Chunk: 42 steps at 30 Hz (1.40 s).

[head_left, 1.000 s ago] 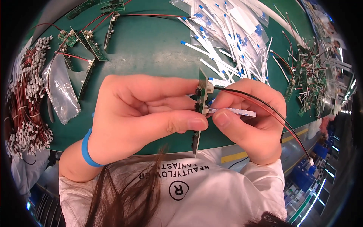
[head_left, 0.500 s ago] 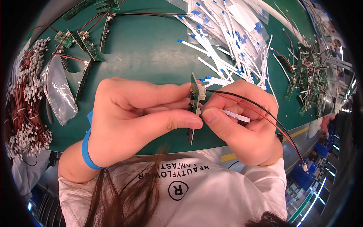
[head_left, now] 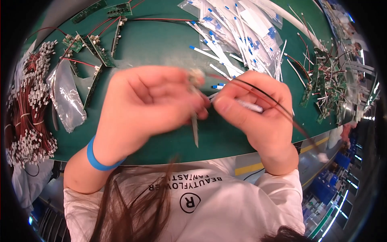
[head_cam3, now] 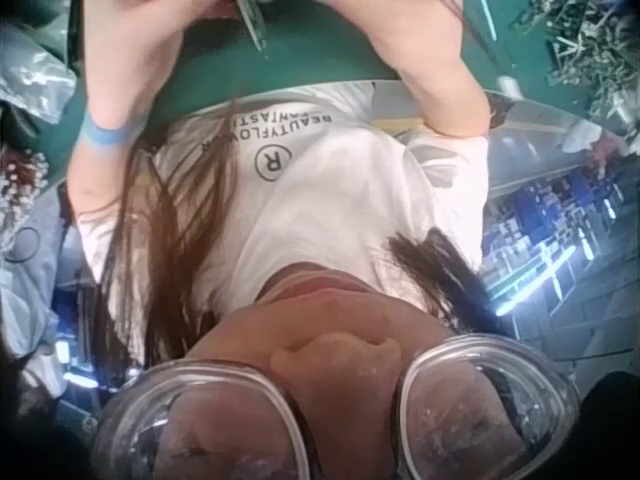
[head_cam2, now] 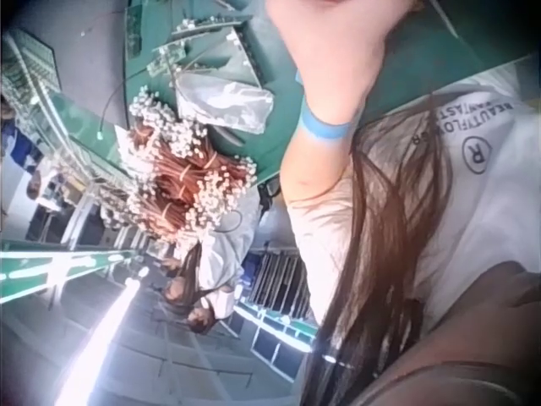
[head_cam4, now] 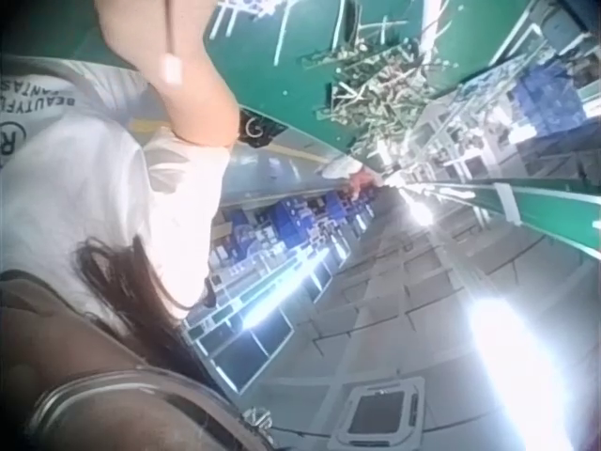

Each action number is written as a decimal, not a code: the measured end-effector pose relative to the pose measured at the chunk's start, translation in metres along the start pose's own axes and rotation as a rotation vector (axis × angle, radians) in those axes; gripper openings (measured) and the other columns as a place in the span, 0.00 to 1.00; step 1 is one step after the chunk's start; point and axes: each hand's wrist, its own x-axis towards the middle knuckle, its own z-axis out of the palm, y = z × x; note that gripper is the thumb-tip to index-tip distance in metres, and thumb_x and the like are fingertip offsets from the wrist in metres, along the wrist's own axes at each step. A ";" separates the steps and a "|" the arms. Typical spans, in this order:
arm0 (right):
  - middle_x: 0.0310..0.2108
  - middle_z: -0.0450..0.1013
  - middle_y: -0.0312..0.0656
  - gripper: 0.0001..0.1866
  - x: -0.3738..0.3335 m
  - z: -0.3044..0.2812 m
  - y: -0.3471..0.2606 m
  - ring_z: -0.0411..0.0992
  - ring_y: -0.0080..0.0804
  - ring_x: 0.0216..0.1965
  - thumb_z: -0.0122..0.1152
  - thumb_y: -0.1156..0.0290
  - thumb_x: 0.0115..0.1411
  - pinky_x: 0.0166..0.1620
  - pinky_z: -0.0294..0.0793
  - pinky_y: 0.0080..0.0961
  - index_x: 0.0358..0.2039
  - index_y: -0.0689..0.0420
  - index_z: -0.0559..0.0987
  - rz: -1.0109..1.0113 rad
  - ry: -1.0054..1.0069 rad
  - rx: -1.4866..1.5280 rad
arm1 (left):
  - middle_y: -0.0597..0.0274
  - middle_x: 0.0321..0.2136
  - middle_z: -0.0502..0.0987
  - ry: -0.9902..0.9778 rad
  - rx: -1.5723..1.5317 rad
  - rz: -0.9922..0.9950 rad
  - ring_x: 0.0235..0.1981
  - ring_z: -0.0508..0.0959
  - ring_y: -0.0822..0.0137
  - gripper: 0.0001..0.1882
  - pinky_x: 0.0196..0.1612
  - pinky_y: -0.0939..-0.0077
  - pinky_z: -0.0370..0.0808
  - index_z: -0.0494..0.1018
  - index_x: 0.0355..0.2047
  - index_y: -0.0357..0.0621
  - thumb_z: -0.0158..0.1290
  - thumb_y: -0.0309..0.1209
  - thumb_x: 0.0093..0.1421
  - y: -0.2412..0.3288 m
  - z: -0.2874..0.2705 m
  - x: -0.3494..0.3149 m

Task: The person repeatedly plugs ribbon cables into connectors on circuit boards by hand and sets the assembled boards on the table.

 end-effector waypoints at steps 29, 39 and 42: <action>0.25 0.61 0.39 0.16 0.018 -0.011 0.022 0.59 0.26 0.24 0.28 0.62 0.59 0.34 0.61 0.23 0.33 0.60 0.63 -0.035 -0.256 0.727 | 0.47 0.32 0.71 -0.451 -0.134 -0.379 0.26 0.75 0.62 0.15 0.29 0.77 0.73 0.68 0.32 0.25 0.48 0.20 0.41 0.006 -0.005 0.008; 0.39 0.61 0.45 0.22 0.015 -0.019 0.003 0.61 0.41 0.42 0.49 0.80 0.46 0.51 0.50 0.32 0.44 0.64 0.60 -0.840 0.446 -0.848 | 0.51 0.29 0.73 -0.399 -0.098 -0.315 0.25 0.75 0.68 0.14 0.26 0.87 0.71 0.68 0.33 0.26 0.45 0.20 0.44 0.015 -0.011 0.003; 0.35 0.67 0.40 0.10 0.005 -0.018 -0.003 0.63 0.42 0.39 0.49 0.79 0.46 0.50 0.53 0.30 0.32 0.58 0.69 -0.503 -0.195 -0.975 | 0.53 0.28 0.73 -0.421 -0.078 -0.323 0.25 0.75 0.70 0.13 0.26 0.88 0.71 0.69 0.33 0.27 0.45 0.20 0.45 0.016 -0.012 0.004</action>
